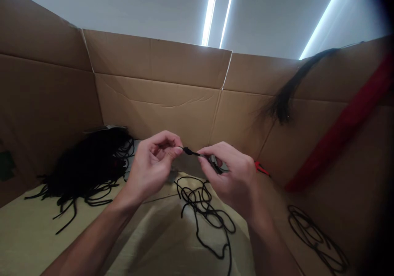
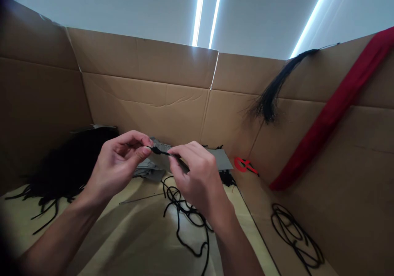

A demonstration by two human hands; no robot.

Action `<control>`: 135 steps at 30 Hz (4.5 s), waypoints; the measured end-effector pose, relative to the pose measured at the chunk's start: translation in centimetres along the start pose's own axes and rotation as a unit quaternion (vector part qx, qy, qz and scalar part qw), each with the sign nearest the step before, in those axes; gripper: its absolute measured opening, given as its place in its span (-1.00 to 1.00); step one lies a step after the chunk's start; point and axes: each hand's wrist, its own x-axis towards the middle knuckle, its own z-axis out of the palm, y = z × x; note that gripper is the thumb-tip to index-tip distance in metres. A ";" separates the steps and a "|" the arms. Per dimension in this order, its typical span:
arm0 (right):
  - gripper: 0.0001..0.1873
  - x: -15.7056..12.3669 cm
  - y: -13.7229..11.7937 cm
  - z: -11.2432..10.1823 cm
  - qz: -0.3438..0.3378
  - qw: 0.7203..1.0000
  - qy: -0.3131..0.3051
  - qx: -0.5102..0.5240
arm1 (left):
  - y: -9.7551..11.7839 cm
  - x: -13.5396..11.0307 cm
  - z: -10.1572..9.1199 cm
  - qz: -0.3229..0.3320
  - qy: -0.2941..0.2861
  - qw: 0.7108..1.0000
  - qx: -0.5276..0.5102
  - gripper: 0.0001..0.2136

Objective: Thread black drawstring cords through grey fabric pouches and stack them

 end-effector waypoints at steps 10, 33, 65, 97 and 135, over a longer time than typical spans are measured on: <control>-0.86 0.0 0.1 0.6 0.015 0.998 0.050 -0.025 | -0.2 -0.2 0.6 -0.016 0.066 0.995 -0.067 -0.81; -0.75 -0.3 -1.3 0.0 0.099 0.974 0.003 0.203 | -0.6 -1.7 1.5 0.032 -0.106 0.988 0.105 -0.81; -0.86 -0.3 -1.0 -1.1 0.083 0.937 0.005 0.339 | 1.4 -2.7 1.0 0.055 -0.105 0.992 -0.039 -0.97; -0.83 -0.4 -0.2 -1.2 0.095 0.960 -0.008 0.264 | 1.4 -0.9 -0.4 -0.071 -0.158 0.979 -0.109 -0.73; -0.78 0.0 -0.5 -1.2 0.128 0.932 -0.052 0.334 | 0.8 -2.5 -0.2 0.173 -0.094 0.976 0.098 -0.93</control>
